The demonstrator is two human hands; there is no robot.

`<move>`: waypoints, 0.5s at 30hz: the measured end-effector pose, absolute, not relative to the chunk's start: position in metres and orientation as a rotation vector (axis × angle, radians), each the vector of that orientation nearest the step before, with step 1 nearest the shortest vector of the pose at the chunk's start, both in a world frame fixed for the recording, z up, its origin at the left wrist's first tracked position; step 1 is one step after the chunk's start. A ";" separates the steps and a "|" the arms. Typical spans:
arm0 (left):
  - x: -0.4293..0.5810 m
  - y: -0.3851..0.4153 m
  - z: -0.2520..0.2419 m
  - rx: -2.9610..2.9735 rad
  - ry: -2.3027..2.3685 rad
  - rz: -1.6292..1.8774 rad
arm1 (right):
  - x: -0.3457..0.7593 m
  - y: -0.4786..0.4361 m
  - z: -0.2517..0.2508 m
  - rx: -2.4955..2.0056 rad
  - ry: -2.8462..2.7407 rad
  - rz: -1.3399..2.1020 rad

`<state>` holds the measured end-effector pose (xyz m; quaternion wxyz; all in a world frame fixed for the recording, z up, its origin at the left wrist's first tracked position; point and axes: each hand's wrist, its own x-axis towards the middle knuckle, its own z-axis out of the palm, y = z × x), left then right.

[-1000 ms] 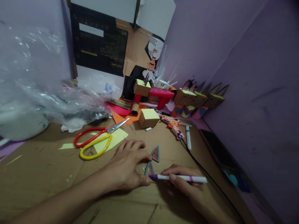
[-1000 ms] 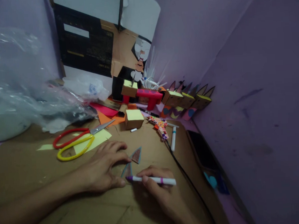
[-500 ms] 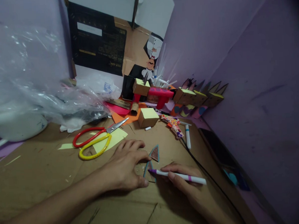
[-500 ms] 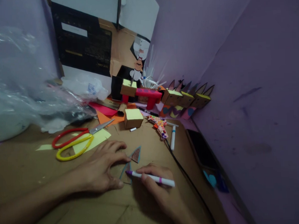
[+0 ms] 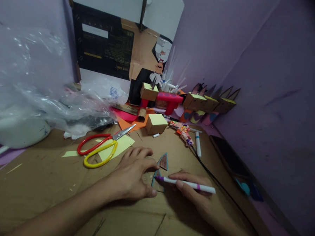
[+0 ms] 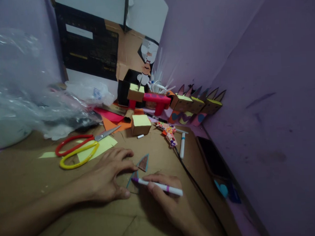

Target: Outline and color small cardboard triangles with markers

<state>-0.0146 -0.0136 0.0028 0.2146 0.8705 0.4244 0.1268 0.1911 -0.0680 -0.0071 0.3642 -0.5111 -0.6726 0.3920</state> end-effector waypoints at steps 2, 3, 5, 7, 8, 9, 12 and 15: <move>-0.015 -0.014 0.003 2.412 1.182 0.346 | 0.190 -0.067 -0.006 -1.310 -1.784 0.961; -0.015 -0.014 0.003 2.409 1.184 0.344 | 0.190 -0.067 -0.005 -1.303 -1.820 0.943; -0.016 -0.014 0.005 2.408 1.182 0.338 | 0.190 -0.068 -0.005 -1.292 -1.882 0.924; -0.017 -0.013 0.008 2.414 1.157 0.314 | 0.191 -0.068 -0.005 -1.282 -1.905 0.899; -0.017 -0.012 0.010 2.419 1.140 0.297 | 0.191 -0.068 -0.005 -1.276 -1.906 0.892; -0.017 -0.010 0.013 2.422 1.127 0.281 | 0.191 -0.069 -0.005 -1.269 -1.907 0.891; -0.011 -0.003 0.017 2.417 1.147 0.269 | 0.191 -0.069 -0.005 -1.253 -1.900 0.905; -0.001 0.005 0.013 2.439 1.198 0.345 | 0.191 -0.069 -0.006 -1.256 -1.901 0.912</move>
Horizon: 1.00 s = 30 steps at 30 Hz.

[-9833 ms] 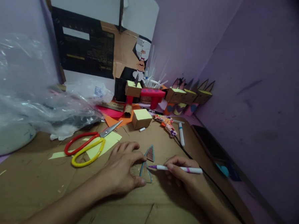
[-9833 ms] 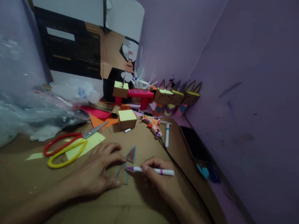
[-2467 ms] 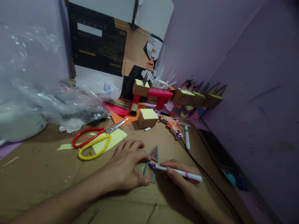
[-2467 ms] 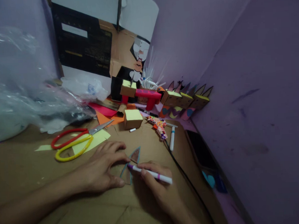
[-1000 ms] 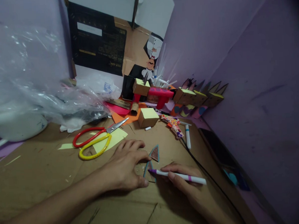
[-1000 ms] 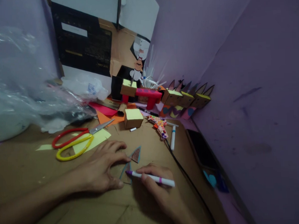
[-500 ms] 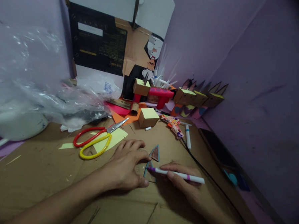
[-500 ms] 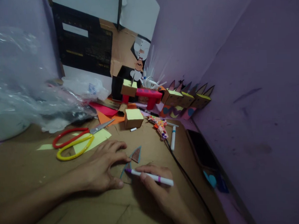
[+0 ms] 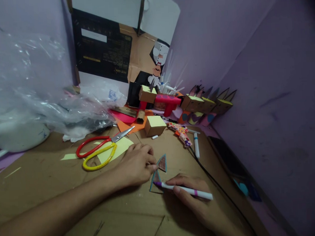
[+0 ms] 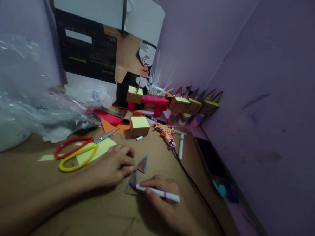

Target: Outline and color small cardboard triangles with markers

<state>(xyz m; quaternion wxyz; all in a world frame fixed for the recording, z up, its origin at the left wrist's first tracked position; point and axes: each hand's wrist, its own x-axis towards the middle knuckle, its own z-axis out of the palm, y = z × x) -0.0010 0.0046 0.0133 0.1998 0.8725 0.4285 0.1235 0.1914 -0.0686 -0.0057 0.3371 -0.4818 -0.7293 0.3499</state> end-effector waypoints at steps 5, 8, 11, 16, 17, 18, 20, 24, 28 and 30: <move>0.008 0.015 0.006 2.474 1.164 0.403 | 0.192 -0.068 -0.007 -1.253 -1.908 0.907; 0.008 0.017 0.006 2.474 1.130 0.377 | 0.192 -0.068 -0.006 -1.243 -1.898 0.902; 0.007 0.017 0.005 2.475 1.129 0.409 | 0.190 -0.069 -0.004 -1.259 -1.858 0.883; 0.007 0.017 0.003 2.493 1.123 0.437 | 0.189 -0.071 -0.003 -1.261 -1.911 0.884; 0.007 0.016 0.003 2.495 1.122 0.436 | 0.190 -0.072 -0.003 -1.249 -1.932 0.892; 0.007 0.016 0.003 2.496 1.120 0.433 | 0.190 -0.072 -0.004 -1.239 -1.947 0.905; 0.007 0.016 0.004 2.492 1.124 0.428 | 0.190 -0.073 -0.004 -1.232 -1.939 0.948; 0.007 0.015 0.005 2.484 1.132 0.425 | 0.192 -0.074 -0.005 -1.275 -1.754 1.052; 0.007 0.015 0.006 2.491 1.131 0.410 | 0.197 -0.073 -0.011 -1.288 -1.574 1.145; 0.007 0.014 0.006 2.485 1.133 0.402 | 0.198 -0.073 -0.014 -1.275 -1.524 1.178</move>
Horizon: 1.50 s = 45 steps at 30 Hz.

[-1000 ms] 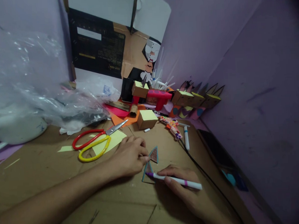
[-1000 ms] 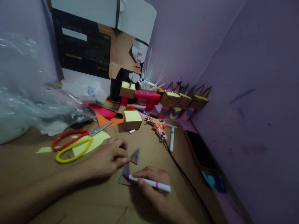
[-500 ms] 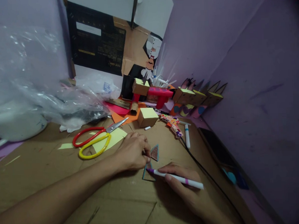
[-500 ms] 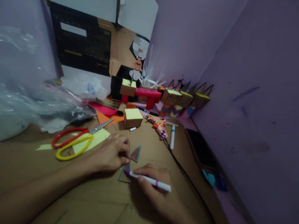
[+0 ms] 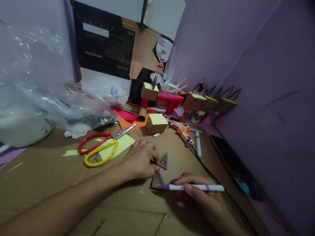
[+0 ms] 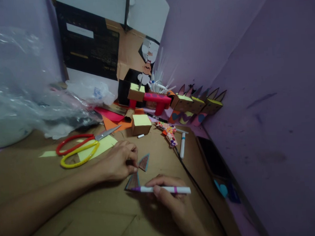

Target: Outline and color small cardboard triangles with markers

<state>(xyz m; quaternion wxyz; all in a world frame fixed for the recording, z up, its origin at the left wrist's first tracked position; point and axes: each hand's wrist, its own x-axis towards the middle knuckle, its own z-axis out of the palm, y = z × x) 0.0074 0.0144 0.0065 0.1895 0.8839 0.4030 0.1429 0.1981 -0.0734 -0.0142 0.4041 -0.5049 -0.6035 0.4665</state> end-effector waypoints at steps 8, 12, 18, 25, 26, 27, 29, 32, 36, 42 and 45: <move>0.007 0.015 0.002 2.489 1.116 0.456 | 0.189 -0.074 -0.006 -1.301 -1.853 0.951; 0.006 0.015 0.001 2.487 1.112 0.460 | 0.189 -0.075 -0.007 -1.276 -1.925 0.934; 0.006 0.014 0.003 2.492 1.124 0.438 | 0.194 -0.073 -0.011 -1.387 -1.630 1.008; 0.007 0.015 0.002 2.477 1.116 0.452 | 0.191 -0.073 -0.006 -1.333 -1.767 1.000; 0.006 0.015 0.001 2.479 1.113 0.462 | 0.192 -0.074 -0.006 -1.318 -1.758 1.031; 0.006 0.015 0.001 2.482 1.110 0.468 | 0.193 -0.074 -0.008 -1.313 -1.728 1.062; 0.006 0.015 0.000 2.489 1.109 0.472 | 0.197 -0.075 -0.012 -1.328 -1.609 1.119; 0.006 0.015 0.000 2.494 1.112 0.457 | 0.202 -0.074 -0.021 -1.306 -1.412 1.170; 0.006 0.016 -0.001 2.491 1.126 0.430 | 0.205 -0.073 -0.024 -1.195 -1.280 1.241; 0.006 0.016 -0.003 2.486 1.120 0.476 | 0.194 -0.075 -0.007 -1.399 -1.562 1.037; 0.006 0.015 -0.003 2.479 1.119 0.484 | 0.194 -0.075 -0.004 -1.343 -1.703 1.034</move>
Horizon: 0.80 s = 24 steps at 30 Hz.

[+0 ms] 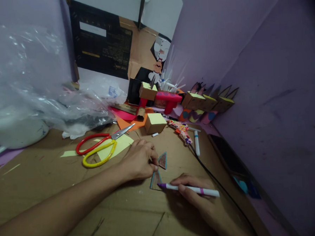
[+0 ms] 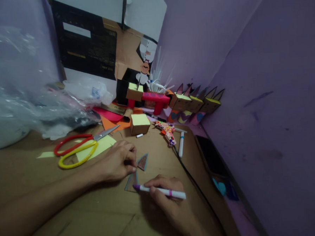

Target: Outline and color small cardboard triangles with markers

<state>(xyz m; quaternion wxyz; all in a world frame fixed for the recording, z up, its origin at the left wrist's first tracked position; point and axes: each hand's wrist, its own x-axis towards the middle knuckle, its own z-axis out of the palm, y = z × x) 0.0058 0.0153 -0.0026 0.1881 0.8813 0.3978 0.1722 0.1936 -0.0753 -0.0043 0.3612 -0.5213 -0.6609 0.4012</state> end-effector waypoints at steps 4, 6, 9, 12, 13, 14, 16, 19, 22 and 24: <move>0.005 0.015 0.000 2.488 1.116 0.471 | 0.200 -0.074 -0.015 -1.305 -1.546 1.158; 0.005 0.015 0.000 2.491 1.114 0.464 | 0.202 -0.073 -0.020 -1.264 -1.398 1.178; 0.005 0.015 -0.001 2.486 1.124 0.460 | 0.199 -0.071 -0.017 -1.325 -1.354 1.116; 0.005 0.016 -0.002 2.483 1.130 0.477 | 0.193 -0.071 -0.007 -1.391 -1.575 1.018; 0.005 0.016 -0.002 2.483 1.123 0.485 | 0.192 -0.071 -0.006 -1.374 -1.638 1.006; 0.006 0.016 -0.002 2.484 1.113 0.491 | 0.193 -0.072 -0.005 -1.350 -1.674 1.014; 0.006 0.016 -0.003 2.481 1.108 0.497 | 0.196 -0.073 -0.009 -1.309 -1.662 1.072; 0.006 0.016 -0.002 2.477 1.126 0.483 | 0.200 -0.073 -0.017 -1.272 -1.517 1.153; 0.006 0.016 -0.002 2.478 1.135 0.465 | 0.199 -0.072 -0.017 -1.326 -1.439 1.105; 0.006 0.016 -0.002 2.474 1.137 0.464 | 0.195 -0.071 -0.013 -1.367 -1.525 1.032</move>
